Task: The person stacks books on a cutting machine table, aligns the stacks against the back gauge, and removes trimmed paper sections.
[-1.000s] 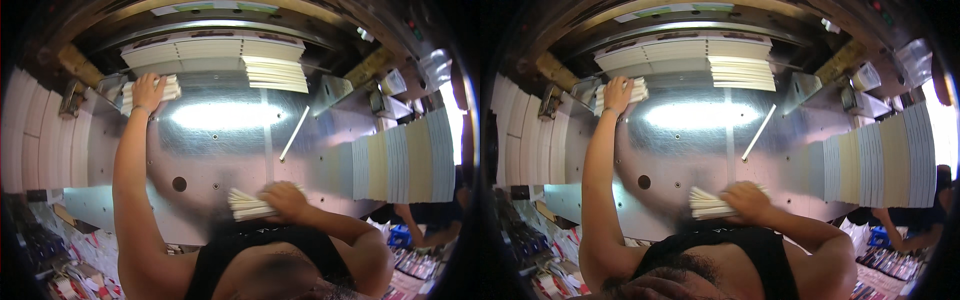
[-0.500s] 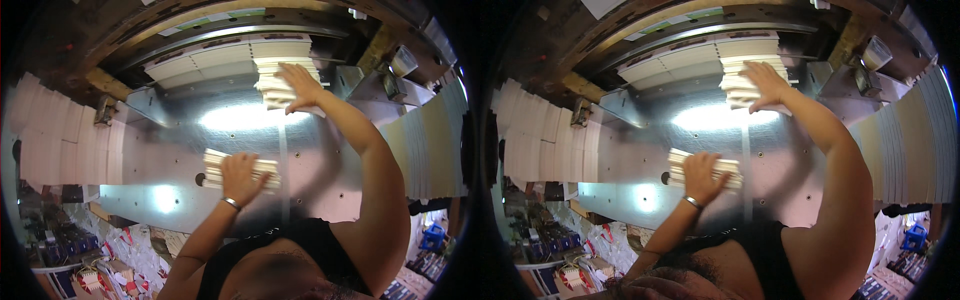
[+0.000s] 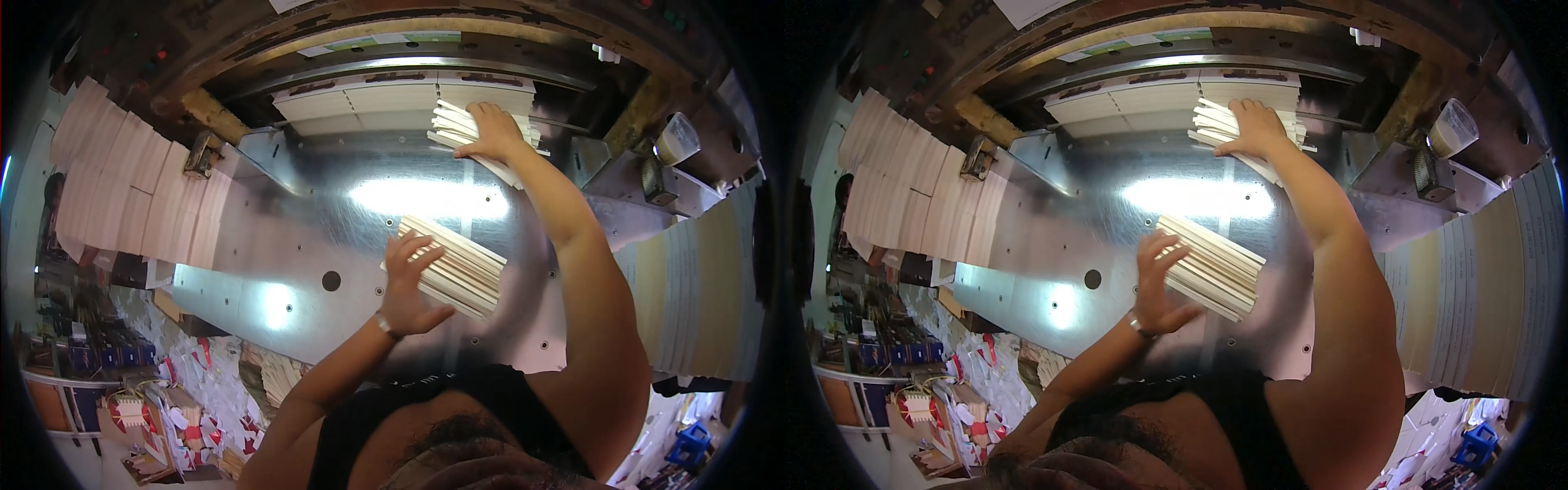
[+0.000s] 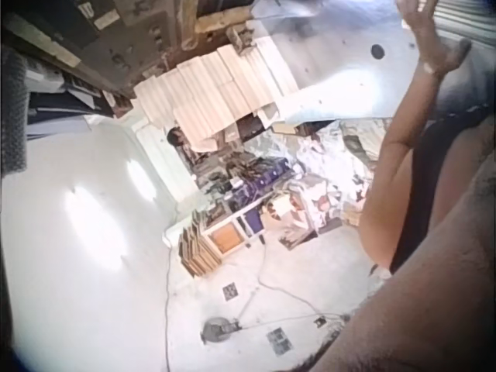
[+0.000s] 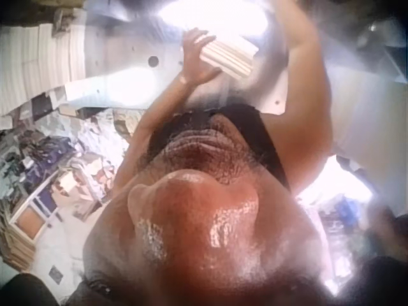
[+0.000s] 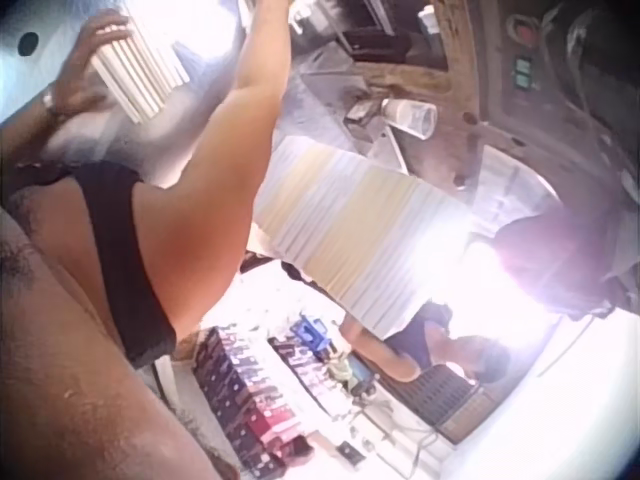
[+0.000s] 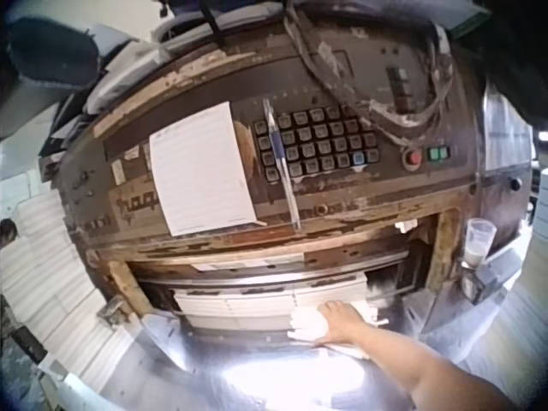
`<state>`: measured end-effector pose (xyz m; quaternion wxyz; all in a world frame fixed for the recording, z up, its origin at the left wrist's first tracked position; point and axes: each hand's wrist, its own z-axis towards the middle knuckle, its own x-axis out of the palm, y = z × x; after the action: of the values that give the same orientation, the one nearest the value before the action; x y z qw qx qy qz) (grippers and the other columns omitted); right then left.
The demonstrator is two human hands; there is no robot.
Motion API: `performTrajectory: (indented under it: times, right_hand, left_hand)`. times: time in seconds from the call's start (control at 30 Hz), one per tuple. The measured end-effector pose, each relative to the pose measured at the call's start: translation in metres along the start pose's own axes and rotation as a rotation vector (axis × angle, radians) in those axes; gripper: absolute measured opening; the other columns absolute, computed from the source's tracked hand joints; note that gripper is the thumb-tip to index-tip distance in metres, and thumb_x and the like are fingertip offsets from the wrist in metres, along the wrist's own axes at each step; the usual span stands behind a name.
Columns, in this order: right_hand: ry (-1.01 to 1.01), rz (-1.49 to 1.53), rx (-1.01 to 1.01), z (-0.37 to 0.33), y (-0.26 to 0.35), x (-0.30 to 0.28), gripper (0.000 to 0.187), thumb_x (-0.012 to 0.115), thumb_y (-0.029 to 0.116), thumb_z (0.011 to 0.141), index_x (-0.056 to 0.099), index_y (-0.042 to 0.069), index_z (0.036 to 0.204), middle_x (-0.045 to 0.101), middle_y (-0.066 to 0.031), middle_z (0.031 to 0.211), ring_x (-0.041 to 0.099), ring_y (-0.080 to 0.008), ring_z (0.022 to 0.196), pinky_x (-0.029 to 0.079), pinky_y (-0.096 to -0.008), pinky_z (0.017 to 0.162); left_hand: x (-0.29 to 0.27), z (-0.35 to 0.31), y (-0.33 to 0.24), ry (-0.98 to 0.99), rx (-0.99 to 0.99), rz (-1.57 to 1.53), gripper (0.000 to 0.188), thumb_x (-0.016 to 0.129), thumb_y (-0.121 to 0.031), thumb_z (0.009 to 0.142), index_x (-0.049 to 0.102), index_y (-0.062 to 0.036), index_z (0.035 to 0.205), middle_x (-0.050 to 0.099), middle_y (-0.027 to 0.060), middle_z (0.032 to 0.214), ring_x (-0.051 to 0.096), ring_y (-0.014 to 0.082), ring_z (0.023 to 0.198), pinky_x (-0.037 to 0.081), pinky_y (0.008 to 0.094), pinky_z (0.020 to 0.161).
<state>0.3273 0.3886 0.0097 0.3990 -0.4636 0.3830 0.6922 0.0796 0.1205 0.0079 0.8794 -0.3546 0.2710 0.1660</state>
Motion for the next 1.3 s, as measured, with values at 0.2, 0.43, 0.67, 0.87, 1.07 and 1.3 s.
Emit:
performTrajectory:
  times: [0.2, 0.43, 0.67, 0.87, 1.07, 1.3]
  right_hand:
    - [0.097, -0.088, 0.023, 0.004, 0.001, -0.011, 0.101, 0.081, 0.071, 0.054, 0.059, 0.002, 0.124, 0.056, -0.0178, 0.125, 0.05, -0.0342, 0.123, 0.042, -0.0466, 0.101]
    - [0.215, 0.07, 0.084, -0.031, 0.023, -0.021, 0.107, 0.081, 0.071, 0.055, 0.053, 0.005, 0.135, 0.055, -0.0223, 0.13, 0.052, -0.039, 0.124, 0.045, -0.0461, 0.103]
    - [0.373, 0.086, -0.115, -0.163, 0.123, -0.049, 0.14, 0.089, 0.059, 0.048, 0.012, 0.021, 0.16, 0.029, -0.0314, 0.154, 0.033, -0.0472, 0.14, 0.032, -0.0461, 0.115]
    - [0.37, 0.233, -0.16, -0.237, 0.227, -0.054, 0.144, 0.094, 0.045, 0.045, 0.013, 0.014, 0.159, 0.024, -0.0356, 0.153, 0.026, -0.0496, 0.142, 0.024, -0.0524, 0.118]
    - [0.47, 0.41, -0.688, -0.257, 0.331, -0.033, 0.135, 0.088, 0.053, 0.054, 0.013, 0.011, 0.159, 0.025, -0.0325, 0.155, 0.024, -0.0472, 0.145, 0.024, -0.0524, 0.118]
    - [0.809, 0.862, -1.053, -0.263, 0.424, -0.035, 0.124, 0.08, 0.056, 0.068, 0.012, 0.004, 0.158, 0.018, -0.0235, 0.162, 0.013, -0.041, 0.151, 0.016, -0.0481, 0.121]
  left_hand:
    - [-0.056, -0.096, -0.019, -0.267, -0.31, 0.251, 0.073, 0.069, -0.05, 0.085, 0.048, 0.0022, 0.132, 0.046, 0.0217, 0.139, 0.04, 0.0387, 0.133, 0.029, 0.0518, 0.112]
    - [-0.095, -0.185, -0.048, -0.638, -0.763, 0.418, 0.059, 0.057, -0.011, 0.093, 0.034, 0.0035, 0.146, 0.041, 0.021, 0.146, 0.037, 0.0321, 0.137, 0.024, 0.0438, 0.116]
    - [-0.051, -0.251, -0.035, -0.92, -1.059, -0.271, 0.081, 0.063, -0.017, 0.092, 0.015, 0.0079, 0.152, 0.027, 0.0218, 0.154, 0.031, 0.032, 0.14, 0.021, 0.0426, 0.118]
    - [-0.035, -0.212, -0.066, -0.697, -1.041, -0.665, 0.126, 0.076, -0.043, 0.083, -0.017, 0.0105, 0.15, -0.002, 0.026, 0.163, 0.003, 0.03, 0.151, 0.008, 0.0354, 0.122]
    - [-0.045, -0.226, -0.074, -0.82, -0.904, -1.004, 0.087, 0.068, -0.031, 0.093, 0.015, -0.0026, 0.156, 0.042, 0.0157, 0.149, 0.042, 0.0267, 0.136, 0.036, 0.0404, 0.113]
    - [-0.083, -0.309, -0.077, -1.28, -0.453, -1.561, 0.08, 0.054, -0.054, 0.093, 0.028, -0.0065, 0.153, 0.044, 0.0184, 0.149, 0.048, 0.0345, 0.133, 0.04, 0.0489, 0.112]
